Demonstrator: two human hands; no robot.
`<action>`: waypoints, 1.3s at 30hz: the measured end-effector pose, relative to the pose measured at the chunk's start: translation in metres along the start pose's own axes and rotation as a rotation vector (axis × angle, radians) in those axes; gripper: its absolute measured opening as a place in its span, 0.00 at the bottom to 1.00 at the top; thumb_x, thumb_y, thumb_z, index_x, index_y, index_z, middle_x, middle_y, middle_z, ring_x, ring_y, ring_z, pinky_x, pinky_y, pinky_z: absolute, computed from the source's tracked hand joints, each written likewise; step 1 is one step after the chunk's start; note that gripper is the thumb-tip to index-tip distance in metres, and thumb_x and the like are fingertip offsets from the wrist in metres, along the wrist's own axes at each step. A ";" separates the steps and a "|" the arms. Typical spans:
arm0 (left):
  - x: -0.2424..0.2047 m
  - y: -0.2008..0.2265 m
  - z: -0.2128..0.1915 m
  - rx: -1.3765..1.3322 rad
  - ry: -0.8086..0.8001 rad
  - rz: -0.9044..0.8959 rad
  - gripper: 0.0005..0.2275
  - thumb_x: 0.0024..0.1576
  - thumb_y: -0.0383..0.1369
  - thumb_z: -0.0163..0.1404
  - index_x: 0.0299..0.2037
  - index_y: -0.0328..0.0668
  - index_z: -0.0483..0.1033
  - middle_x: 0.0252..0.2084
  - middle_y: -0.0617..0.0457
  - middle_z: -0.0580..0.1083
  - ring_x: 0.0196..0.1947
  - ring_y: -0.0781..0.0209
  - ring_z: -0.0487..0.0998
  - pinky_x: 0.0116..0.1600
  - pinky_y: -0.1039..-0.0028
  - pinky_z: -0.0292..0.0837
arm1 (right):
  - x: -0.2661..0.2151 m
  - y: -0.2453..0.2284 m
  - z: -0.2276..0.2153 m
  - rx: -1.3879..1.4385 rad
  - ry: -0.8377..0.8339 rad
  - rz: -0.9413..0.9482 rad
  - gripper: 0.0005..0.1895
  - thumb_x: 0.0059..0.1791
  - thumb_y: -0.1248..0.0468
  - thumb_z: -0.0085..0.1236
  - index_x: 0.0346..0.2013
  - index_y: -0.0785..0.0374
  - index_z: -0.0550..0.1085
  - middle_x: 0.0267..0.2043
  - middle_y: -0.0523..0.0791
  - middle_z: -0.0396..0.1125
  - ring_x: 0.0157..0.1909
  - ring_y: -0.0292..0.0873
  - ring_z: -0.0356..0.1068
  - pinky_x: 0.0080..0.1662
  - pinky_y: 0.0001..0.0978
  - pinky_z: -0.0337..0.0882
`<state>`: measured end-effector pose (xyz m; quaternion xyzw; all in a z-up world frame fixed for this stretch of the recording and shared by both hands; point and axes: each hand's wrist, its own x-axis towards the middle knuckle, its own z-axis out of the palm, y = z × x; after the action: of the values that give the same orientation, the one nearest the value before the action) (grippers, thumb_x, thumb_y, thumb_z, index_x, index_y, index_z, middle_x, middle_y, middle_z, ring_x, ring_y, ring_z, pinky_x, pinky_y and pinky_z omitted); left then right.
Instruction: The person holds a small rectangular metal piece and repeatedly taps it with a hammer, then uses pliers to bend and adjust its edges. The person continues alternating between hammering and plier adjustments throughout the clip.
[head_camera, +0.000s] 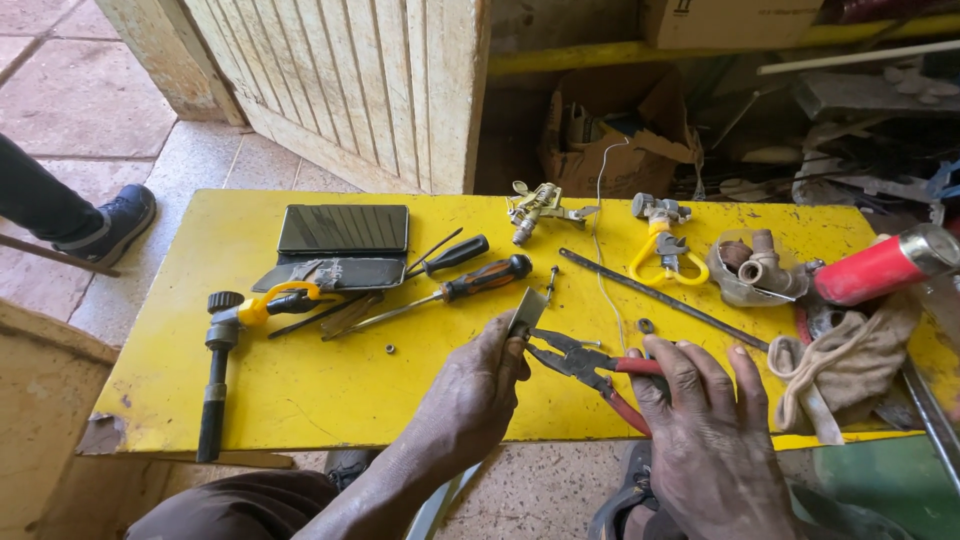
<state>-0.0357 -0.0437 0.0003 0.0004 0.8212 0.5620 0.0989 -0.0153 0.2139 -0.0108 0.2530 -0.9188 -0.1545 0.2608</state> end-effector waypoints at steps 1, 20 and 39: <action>0.001 -0.002 0.000 0.002 -0.001 0.001 0.16 0.69 0.43 0.34 0.58 0.52 0.72 0.38 0.53 0.77 0.38 0.57 0.78 0.44 0.62 0.73 | 0.001 -0.001 0.001 0.000 0.001 0.002 0.26 0.49 0.60 0.46 0.62 0.53 0.77 0.73 0.43 0.62 0.70 0.51 0.62 0.78 0.63 0.53; 0.004 -0.025 0.009 0.287 -0.108 0.376 0.28 0.67 0.31 0.38 0.79 0.41 0.48 0.51 0.31 0.76 0.39 0.33 0.79 0.45 0.49 0.74 | -0.030 0.015 0.024 1.376 -0.863 0.803 0.20 0.52 0.51 0.60 0.47 0.60 0.89 0.30 0.42 0.73 0.30 0.34 0.71 0.34 0.26 0.66; 0.010 -0.016 0.005 0.095 -0.108 0.147 0.16 0.68 0.39 0.34 0.62 0.48 0.67 0.36 0.48 0.82 0.33 0.49 0.81 0.40 0.57 0.74 | -0.037 0.004 0.009 0.369 -0.557 0.249 0.26 0.47 0.42 0.57 0.59 0.37 0.75 0.70 0.26 0.59 0.57 0.44 0.68 0.57 0.53 0.73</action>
<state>-0.0428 -0.0442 -0.0175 0.0955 0.8383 0.5271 0.1012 0.0056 0.2387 -0.0313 0.1299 -0.9908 -0.0159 -0.0332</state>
